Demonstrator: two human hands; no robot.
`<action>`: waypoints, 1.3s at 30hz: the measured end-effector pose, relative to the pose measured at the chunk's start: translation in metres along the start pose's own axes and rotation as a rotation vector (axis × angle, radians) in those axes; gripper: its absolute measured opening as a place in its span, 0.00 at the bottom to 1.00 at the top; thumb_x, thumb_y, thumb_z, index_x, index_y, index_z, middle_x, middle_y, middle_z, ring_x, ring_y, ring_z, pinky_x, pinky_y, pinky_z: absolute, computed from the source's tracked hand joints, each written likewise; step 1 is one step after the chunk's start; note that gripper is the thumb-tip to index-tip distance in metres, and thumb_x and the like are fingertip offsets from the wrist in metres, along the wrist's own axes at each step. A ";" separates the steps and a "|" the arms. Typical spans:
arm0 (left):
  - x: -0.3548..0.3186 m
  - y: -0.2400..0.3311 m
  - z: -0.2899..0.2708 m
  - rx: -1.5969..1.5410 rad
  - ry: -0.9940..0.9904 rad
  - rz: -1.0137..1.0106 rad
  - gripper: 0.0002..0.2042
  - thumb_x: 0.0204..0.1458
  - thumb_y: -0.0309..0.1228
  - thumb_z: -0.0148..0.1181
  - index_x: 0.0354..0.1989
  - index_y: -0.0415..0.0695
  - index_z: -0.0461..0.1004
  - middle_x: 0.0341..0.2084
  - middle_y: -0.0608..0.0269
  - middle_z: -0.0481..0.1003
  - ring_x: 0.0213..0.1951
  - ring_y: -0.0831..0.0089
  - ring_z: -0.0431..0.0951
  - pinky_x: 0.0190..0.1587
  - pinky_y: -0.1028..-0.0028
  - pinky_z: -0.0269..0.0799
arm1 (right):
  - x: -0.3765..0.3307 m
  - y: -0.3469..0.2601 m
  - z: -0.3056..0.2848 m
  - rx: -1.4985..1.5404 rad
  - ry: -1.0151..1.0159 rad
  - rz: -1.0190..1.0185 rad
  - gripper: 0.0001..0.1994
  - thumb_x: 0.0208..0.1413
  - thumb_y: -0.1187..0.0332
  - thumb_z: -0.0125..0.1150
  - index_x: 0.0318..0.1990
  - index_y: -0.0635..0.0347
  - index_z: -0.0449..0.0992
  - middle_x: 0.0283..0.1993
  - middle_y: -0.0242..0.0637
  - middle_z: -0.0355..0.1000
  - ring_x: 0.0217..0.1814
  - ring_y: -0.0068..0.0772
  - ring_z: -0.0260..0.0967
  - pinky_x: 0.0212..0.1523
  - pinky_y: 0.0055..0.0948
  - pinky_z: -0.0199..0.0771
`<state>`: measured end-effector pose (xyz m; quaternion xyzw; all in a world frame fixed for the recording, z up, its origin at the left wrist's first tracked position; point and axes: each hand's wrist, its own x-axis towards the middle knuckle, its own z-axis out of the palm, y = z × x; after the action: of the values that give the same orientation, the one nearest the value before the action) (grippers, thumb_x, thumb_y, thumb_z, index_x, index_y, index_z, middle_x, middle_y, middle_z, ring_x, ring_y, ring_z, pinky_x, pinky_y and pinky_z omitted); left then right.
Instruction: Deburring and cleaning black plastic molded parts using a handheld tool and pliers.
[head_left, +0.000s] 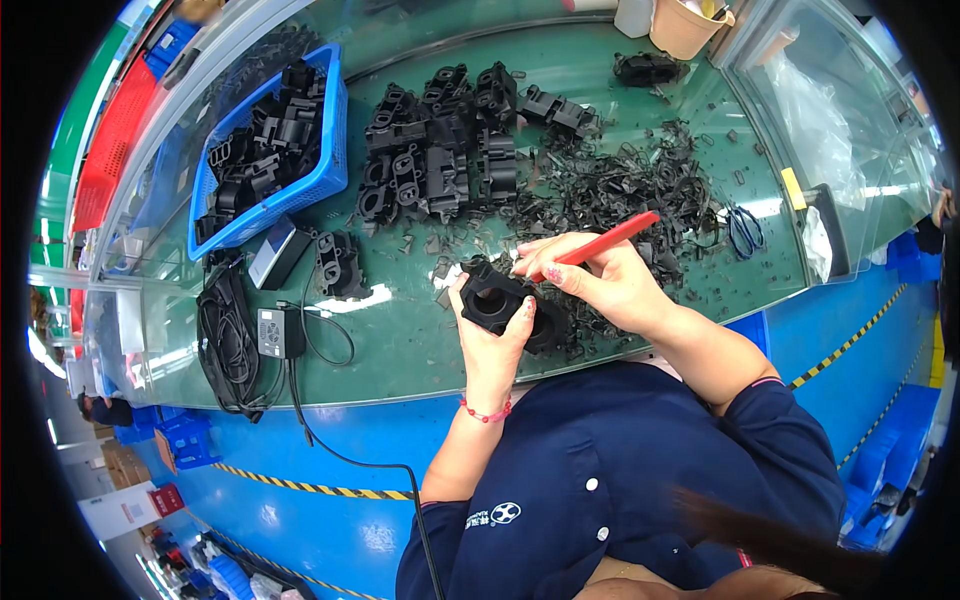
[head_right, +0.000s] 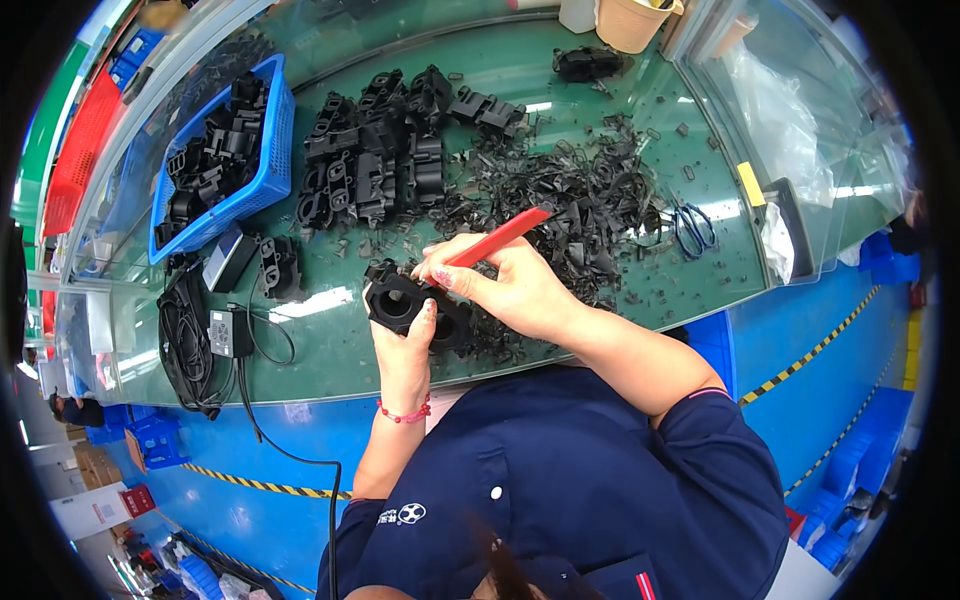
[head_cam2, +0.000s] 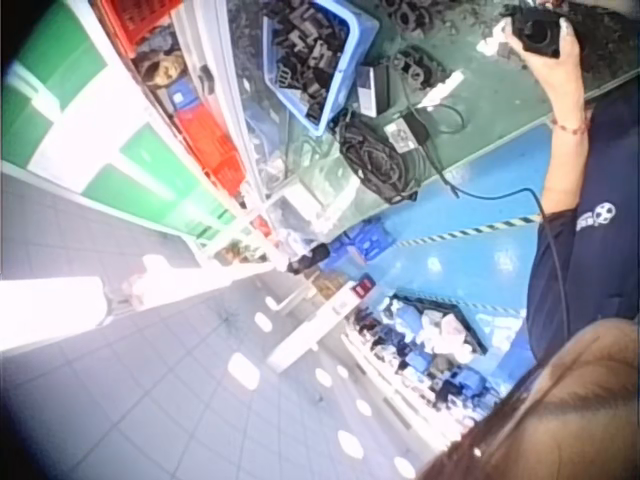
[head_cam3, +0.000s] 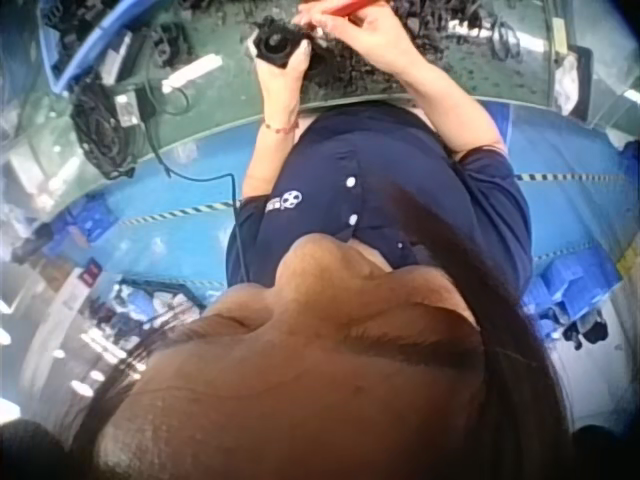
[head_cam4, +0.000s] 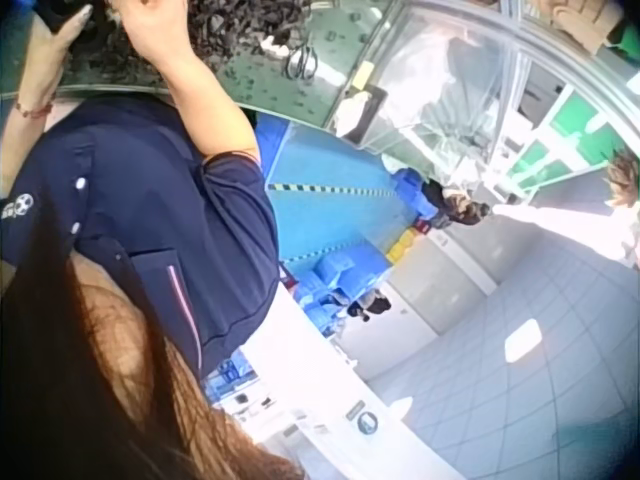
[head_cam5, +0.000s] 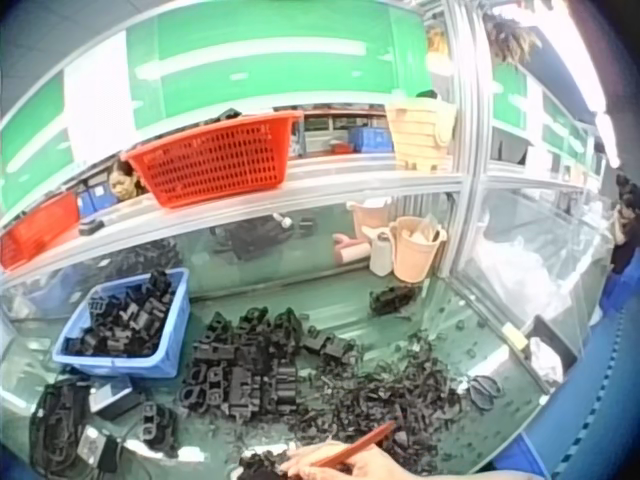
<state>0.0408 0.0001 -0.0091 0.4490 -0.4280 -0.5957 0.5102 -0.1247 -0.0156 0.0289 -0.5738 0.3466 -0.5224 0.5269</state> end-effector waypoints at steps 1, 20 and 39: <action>0.000 0.002 0.001 0.005 0.002 0.007 0.31 0.43 0.22 0.64 0.53 0.40 0.51 0.40 0.61 0.67 0.40 0.76 0.71 0.44 0.77 0.69 | 0.000 0.002 0.000 -0.025 0.003 -0.024 0.08 0.55 0.69 0.56 0.39 0.62 0.76 0.40 0.37 0.74 0.49 0.32 0.68 0.52 0.34 0.65; 0.005 0.001 0.004 0.324 0.112 0.157 0.35 0.42 0.26 0.67 0.56 0.39 0.49 0.39 0.60 0.68 0.41 0.75 0.70 0.45 0.78 0.67 | -0.010 -0.017 0.000 -0.331 0.014 0.048 0.08 0.54 0.65 0.57 0.38 0.55 0.78 0.40 0.32 0.75 0.51 0.29 0.68 0.55 0.37 0.54; -0.007 0.004 0.003 0.313 -0.033 -0.013 0.31 0.38 0.29 0.68 0.51 0.40 0.57 0.35 0.58 0.70 0.37 0.73 0.72 0.43 0.74 0.69 | 0.008 0.008 -0.022 -1.178 0.222 -0.468 0.05 0.44 0.73 0.58 0.30 0.52 0.75 0.31 0.27 0.71 0.37 0.29 0.70 0.60 0.61 0.44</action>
<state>0.0390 0.0067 -0.0042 0.5160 -0.5212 -0.5322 0.4229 -0.1425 -0.0304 0.0205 -0.7699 0.4937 -0.4020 -0.0436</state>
